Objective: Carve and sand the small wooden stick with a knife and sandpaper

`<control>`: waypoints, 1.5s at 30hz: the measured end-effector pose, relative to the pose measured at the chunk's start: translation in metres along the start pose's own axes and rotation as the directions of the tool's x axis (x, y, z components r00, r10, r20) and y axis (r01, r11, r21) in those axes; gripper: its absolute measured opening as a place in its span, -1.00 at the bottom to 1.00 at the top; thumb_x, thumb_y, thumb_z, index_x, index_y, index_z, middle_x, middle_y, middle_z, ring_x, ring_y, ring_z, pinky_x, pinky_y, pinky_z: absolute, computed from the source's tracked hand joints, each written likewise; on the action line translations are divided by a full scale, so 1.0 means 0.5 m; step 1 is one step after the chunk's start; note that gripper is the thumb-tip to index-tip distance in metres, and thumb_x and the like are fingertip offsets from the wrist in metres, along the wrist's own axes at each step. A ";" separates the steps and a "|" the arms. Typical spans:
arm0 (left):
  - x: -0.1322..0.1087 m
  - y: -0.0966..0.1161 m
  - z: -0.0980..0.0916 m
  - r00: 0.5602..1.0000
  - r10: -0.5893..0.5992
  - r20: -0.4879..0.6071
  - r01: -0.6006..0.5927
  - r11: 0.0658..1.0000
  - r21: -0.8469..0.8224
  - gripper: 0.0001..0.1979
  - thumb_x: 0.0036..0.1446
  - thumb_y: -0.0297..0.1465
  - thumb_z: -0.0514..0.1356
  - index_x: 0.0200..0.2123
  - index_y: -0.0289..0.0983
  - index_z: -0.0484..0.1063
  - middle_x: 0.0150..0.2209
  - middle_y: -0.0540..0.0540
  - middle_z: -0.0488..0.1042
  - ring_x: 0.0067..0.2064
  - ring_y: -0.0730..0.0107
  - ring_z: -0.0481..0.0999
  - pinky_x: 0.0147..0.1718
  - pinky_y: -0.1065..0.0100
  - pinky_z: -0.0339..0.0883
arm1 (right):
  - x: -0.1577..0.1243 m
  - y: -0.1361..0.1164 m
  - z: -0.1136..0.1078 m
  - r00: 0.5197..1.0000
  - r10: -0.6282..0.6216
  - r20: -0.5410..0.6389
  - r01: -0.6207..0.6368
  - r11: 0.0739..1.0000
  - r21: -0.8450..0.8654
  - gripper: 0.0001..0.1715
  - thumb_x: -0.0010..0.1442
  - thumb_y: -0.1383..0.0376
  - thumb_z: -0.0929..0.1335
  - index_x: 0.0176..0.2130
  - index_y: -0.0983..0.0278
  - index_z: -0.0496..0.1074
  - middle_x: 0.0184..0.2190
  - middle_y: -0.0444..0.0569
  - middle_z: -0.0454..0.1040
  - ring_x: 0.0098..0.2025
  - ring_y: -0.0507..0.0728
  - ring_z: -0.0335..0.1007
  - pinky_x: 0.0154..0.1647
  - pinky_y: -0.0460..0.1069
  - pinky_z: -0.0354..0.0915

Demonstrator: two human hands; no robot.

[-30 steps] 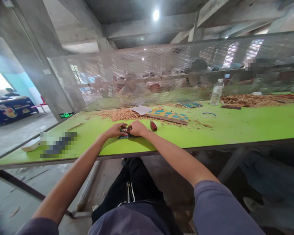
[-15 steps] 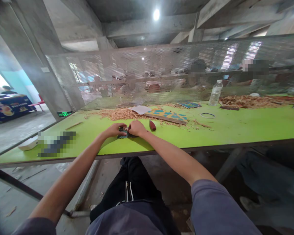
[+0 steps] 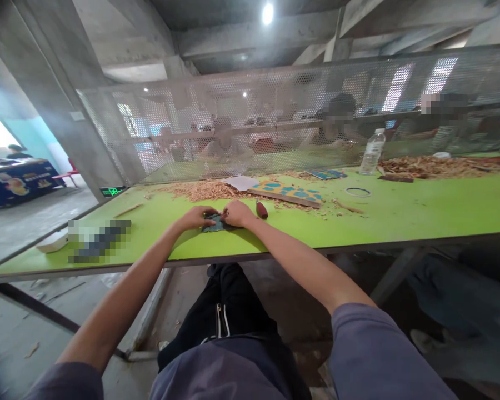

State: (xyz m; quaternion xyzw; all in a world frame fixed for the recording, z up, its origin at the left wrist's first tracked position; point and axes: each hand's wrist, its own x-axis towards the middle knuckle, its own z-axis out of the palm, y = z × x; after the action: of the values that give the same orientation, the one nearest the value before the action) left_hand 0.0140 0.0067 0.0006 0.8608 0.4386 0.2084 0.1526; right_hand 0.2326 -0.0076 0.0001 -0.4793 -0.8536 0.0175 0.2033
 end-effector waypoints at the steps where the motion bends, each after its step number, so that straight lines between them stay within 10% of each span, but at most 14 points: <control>1: 0.000 -0.002 0.001 1.000 -0.008 -0.017 0.008 1.000 -0.010 -0.55 -0.08 -0.31 0.39 -0.06 -0.27 0.60 -0.03 -0.20 0.65 0.01 0.02 0.60 0.07 0.15 0.41 | 0.000 0.003 -0.001 1.000 -0.013 0.008 0.013 1.000 0.001 -0.70 0.15 0.28 0.40 -0.16 0.24 0.70 -0.27 0.08 0.68 -0.29 0.14 0.49 -0.30 -0.07 0.18; 14: 0.014 0.013 -0.006 0.953 -0.101 -0.287 -0.031 0.906 -0.422 -0.59 0.18 -0.16 0.24 -0.04 -0.35 0.51 -0.25 -0.22 0.65 -0.19 0.18 0.67 -0.13 0.15 0.54 | 0.010 0.007 -0.024 0.955 -0.065 -0.290 0.144 0.956 0.256 -0.59 0.34 0.20 0.28 -0.05 0.34 0.63 -0.15 0.07 0.65 -0.21 0.14 0.48 -0.17 -0.05 0.21; 22: 0.005 0.031 -0.019 0.922 -0.239 -0.305 -0.062 0.687 -0.724 -0.51 -0.06 -0.03 0.41 -0.27 -0.35 0.52 -0.34 -0.22 0.66 -0.30 0.17 0.68 -0.19 0.15 0.54 | -0.002 -0.007 -0.020 0.936 -0.101 -0.337 0.214 0.925 0.316 -0.48 0.33 0.11 0.33 0.10 0.41 0.56 -0.23 0.09 0.65 -0.32 0.09 0.44 -0.24 -0.07 0.21; 45: -0.016 0.064 -0.033 0.927 -0.203 -0.315 -0.069 0.733 -0.677 -0.61 -0.08 -0.10 0.41 -0.36 -0.32 0.52 -0.33 -0.19 0.63 -0.30 0.25 0.62 -0.23 0.23 0.50 | -0.005 -0.012 -0.015 0.937 -0.194 -0.290 0.298 0.876 0.380 -0.36 0.20 0.28 0.33 0.24 0.40 0.41 -0.27 0.02 0.61 -0.41 0.03 0.35 -0.30 -0.08 0.22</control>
State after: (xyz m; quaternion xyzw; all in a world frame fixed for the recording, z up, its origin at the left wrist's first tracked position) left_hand 0.0237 -0.0166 0.0272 0.6745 0.3841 0.5049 0.3776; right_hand 0.2316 -0.0140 0.0076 -0.3097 -0.8529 0.1147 0.4044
